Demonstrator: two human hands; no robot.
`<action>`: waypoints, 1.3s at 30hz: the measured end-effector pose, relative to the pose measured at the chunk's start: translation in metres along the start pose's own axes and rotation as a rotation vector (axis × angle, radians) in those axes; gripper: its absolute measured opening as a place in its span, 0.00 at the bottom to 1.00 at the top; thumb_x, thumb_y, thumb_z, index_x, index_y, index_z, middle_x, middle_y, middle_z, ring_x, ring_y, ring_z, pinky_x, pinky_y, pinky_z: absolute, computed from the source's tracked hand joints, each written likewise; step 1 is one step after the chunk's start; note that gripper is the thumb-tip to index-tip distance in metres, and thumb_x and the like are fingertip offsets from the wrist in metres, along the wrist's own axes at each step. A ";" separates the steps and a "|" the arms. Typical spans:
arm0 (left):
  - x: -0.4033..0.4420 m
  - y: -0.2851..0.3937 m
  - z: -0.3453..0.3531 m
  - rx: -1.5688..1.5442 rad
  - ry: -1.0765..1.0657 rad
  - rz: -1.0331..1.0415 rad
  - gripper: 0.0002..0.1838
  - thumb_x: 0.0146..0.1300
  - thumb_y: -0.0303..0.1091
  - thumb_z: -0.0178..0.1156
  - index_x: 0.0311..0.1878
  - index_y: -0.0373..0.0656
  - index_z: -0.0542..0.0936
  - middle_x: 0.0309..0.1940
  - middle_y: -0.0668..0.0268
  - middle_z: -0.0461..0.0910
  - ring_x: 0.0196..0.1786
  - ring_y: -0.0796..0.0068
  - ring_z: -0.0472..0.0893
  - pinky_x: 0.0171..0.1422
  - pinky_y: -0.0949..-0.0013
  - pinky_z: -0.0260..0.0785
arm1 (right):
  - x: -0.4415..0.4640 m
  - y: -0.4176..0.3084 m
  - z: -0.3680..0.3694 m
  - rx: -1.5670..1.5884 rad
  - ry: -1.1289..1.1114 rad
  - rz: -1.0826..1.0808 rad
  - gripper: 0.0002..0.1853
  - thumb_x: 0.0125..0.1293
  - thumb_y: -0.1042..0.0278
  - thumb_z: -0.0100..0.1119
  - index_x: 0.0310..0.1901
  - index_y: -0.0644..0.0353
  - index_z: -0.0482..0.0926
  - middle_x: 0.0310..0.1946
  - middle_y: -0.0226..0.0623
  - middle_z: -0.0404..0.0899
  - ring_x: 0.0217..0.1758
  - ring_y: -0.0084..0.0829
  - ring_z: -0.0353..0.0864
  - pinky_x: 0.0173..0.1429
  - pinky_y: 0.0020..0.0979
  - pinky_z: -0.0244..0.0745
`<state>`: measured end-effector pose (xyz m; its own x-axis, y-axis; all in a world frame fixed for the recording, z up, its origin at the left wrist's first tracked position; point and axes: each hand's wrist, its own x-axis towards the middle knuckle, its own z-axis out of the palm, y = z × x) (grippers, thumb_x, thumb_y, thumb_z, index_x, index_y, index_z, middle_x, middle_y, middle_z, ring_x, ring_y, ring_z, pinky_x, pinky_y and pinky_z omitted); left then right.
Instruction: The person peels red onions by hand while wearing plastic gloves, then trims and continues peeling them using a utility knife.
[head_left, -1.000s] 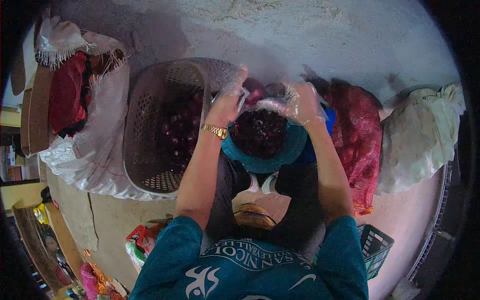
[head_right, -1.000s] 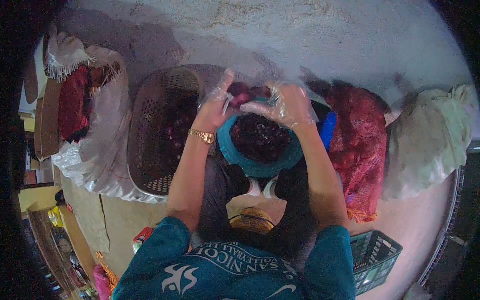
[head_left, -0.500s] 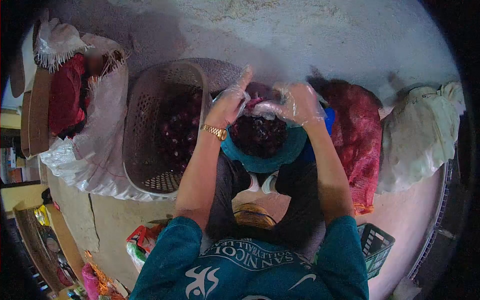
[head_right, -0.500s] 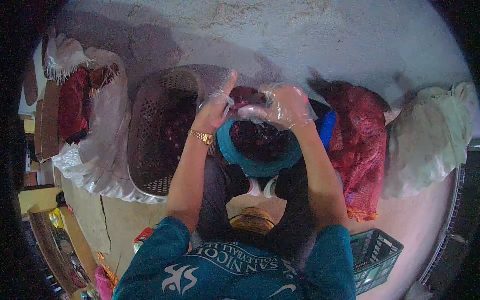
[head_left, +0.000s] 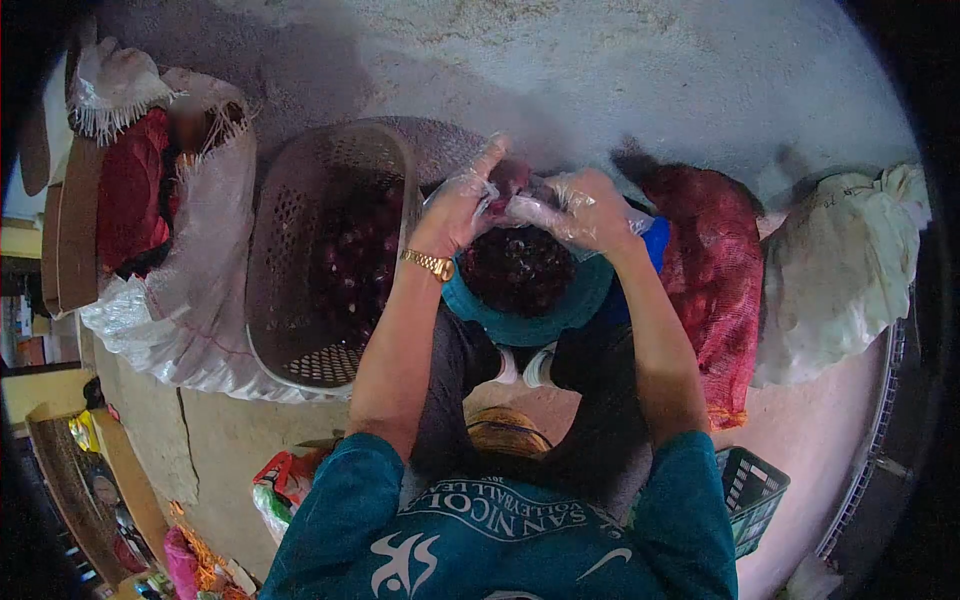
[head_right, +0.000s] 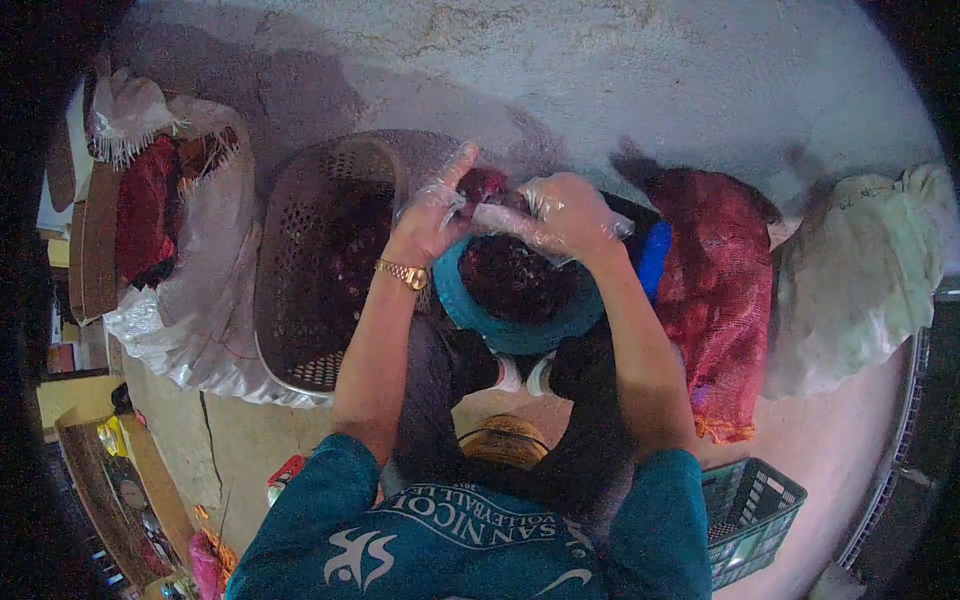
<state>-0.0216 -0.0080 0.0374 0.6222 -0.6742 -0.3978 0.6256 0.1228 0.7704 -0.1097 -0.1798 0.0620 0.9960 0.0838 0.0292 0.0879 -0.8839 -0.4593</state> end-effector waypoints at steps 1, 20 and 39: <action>-0.001 0.002 0.003 -0.030 0.067 0.031 0.28 0.64 0.59 0.58 0.46 0.39 0.79 0.38 0.62 0.81 0.37 0.71 0.81 0.42 0.63 0.78 | 0.000 0.000 0.001 -0.054 -0.009 -0.014 0.36 0.58 0.27 0.51 0.32 0.59 0.84 0.24 0.52 0.80 0.34 0.54 0.81 0.39 0.48 0.75; 0.020 -0.017 -0.022 -0.061 0.086 0.023 0.29 0.67 0.58 0.54 0.50 0.36 0.79 0.41 0.62 0.82 0.40 0.74 0.81 0.46 0.69 0.77 | -0.004 -0.002 0.003 -0.056 0.262 0.035 0.34 0.51 0.34 0.65 0.43 0.62 0.82 0.33 0.54 0.82 0.40 0.56 0.81 0.45 0.48 0.75; 0.014 -0.011 -0.010 -0.072 0.089 0.068 0.31 0.65 0.62 0.54 0.47 0.37 0.80 0.40 0.61 0.81 0.42 0.68 0.80 0.51 0.63 0.76 | -0.002 -0.006 0.005 0.045 0.127 0.033 0.26 0.58 0.41 0.61 0.38 0.61 0.83 0.29 0.53 0.80 0.36 0.56 0.79 0.39 0.46 0.73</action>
<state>-0.0153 -0.0115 0.0185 0.7015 -0.5959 -0.3909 0.6110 0.2204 0.7604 -0.1120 -0.1724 0.0605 0.9923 -0.0063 0.1241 0.0573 -0.8632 -0.5015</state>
